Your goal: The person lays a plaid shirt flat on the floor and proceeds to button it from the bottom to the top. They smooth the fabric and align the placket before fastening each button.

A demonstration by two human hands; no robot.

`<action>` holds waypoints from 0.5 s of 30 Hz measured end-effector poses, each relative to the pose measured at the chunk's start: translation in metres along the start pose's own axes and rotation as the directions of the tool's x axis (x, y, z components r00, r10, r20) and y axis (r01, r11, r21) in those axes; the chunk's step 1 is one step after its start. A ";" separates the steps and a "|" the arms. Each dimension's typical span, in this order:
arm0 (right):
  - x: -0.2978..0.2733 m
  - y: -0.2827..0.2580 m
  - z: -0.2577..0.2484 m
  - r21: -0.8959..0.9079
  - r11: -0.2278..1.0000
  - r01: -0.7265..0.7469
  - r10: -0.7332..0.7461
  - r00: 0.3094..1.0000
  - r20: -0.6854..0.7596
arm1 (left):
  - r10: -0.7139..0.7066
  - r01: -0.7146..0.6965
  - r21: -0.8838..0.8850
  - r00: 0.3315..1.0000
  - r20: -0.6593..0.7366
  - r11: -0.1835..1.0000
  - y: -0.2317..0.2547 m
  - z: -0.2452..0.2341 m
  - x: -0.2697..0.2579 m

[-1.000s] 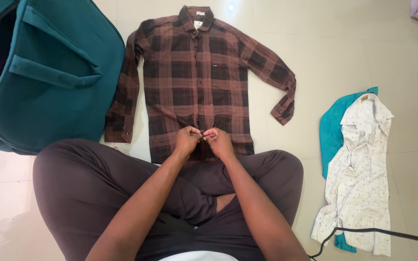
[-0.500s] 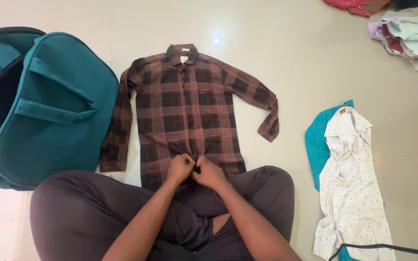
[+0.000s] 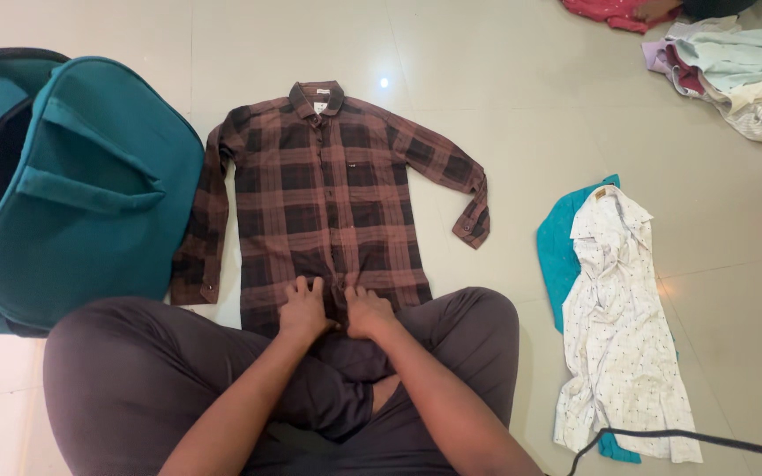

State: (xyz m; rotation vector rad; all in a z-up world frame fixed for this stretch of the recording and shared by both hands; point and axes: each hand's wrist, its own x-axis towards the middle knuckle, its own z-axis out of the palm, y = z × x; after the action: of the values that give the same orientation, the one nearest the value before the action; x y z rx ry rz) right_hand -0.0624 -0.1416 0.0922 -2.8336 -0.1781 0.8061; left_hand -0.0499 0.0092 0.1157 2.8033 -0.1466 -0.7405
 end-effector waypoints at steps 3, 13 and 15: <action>-0.009 -0.009 0.004 -0.050 0.999 0.019 -0.028 0.982 -0.186 | 0.002 0.001 0.107 1.000 -0.028 0.994 0.000 0.000 -0.005; -0.023 -0.030 -0.003 0.017 0.973 0.230 -0.209 0.909 -0.360 | -0.024 0.019 -0.046 0.995 -0.101 0.999 -0.035 0.017 0.017; -0.027 -0.031 -0.009 0.155 0.972 0.179 -0.134 0.956 -0.263 | -0.060 0.056 -0.041 0.994 -0.090 0.998 -0.039 0.015 0.023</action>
State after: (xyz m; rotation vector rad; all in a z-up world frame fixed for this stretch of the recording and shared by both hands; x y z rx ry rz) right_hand -0.0830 -0.1169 0.1202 -2.6796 -0.2752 0.4033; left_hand -0.0357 0.0407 0.0823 2.8087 -0.0342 -0.6191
